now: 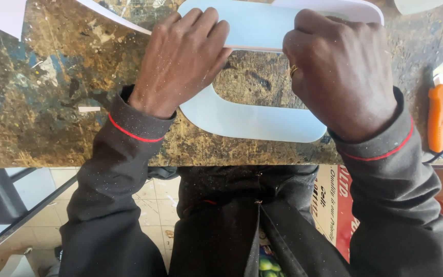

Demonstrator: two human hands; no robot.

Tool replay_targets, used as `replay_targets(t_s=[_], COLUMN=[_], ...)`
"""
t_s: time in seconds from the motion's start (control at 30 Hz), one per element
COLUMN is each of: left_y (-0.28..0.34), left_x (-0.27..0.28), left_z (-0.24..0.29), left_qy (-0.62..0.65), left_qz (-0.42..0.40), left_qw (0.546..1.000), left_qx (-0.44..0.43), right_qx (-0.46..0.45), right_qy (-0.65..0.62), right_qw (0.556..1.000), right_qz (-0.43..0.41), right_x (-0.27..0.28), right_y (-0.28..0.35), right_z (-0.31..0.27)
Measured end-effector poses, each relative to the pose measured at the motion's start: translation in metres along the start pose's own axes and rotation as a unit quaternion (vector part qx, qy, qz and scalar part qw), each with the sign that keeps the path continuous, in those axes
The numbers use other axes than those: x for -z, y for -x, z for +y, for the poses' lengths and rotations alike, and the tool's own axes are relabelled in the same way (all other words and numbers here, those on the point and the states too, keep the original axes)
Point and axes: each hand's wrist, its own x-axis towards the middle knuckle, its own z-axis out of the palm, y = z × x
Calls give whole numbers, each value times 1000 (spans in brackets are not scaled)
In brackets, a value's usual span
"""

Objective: Assembling a 3D letter by gluing a plastic side strip to a 'U' shaped base.

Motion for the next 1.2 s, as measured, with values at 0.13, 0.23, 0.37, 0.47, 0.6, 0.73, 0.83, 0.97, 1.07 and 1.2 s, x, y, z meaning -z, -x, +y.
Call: replay_targets(t_s=[0.13, 0.23, 0.37, 0.47, 0.6, 0.73, 0.83, 0.97, 1.07, 1.2], left_y=[1, 1, 2, 2, 2, 1, 1, -1, -2, -3], left_x=[-1, -2, -1, 0, -2, -3, -11, -8, -7, -12], left_z=[1, 2, 5, 7, 9, 11, 8, 9, 7, 4], left_qy=[2, 4, 3, -11, -69, -20, 36, 15, 16, 42], left_qz=[-2, -1, -9, 0, -18, 4, 12, 8, 23, 44], left_qw=[1000, 1000, 1000, 1000, 997, 999, 999, 999, 999, 998], left_qx=[5, 6, 13, 20, 22, 31, 29, 28, 27, 14], right_qx=[6, 5, 6, 3, 0, 11, 15, 18, 18, 3], right_qy=[1, -3, 12, 9, -8, -10, -8, -27, -35, -23], right_qw=[1000, 1000, 1000, 1000, 1000, 1000, 1000, 999, 999, 1000], right_qz=[-2, 2, 2, -2, 2, 11, 20, 22, 27, 11], right_x=[1, 1, -1, -3, -2, -4, -4, -2, -4, -4], right_y=[0, 0, 0, 1, 3, 4, 5, 5, 8, 12], right_z=[1, 1, 1, 2, 1, 3, 5, 5, 7, 7])
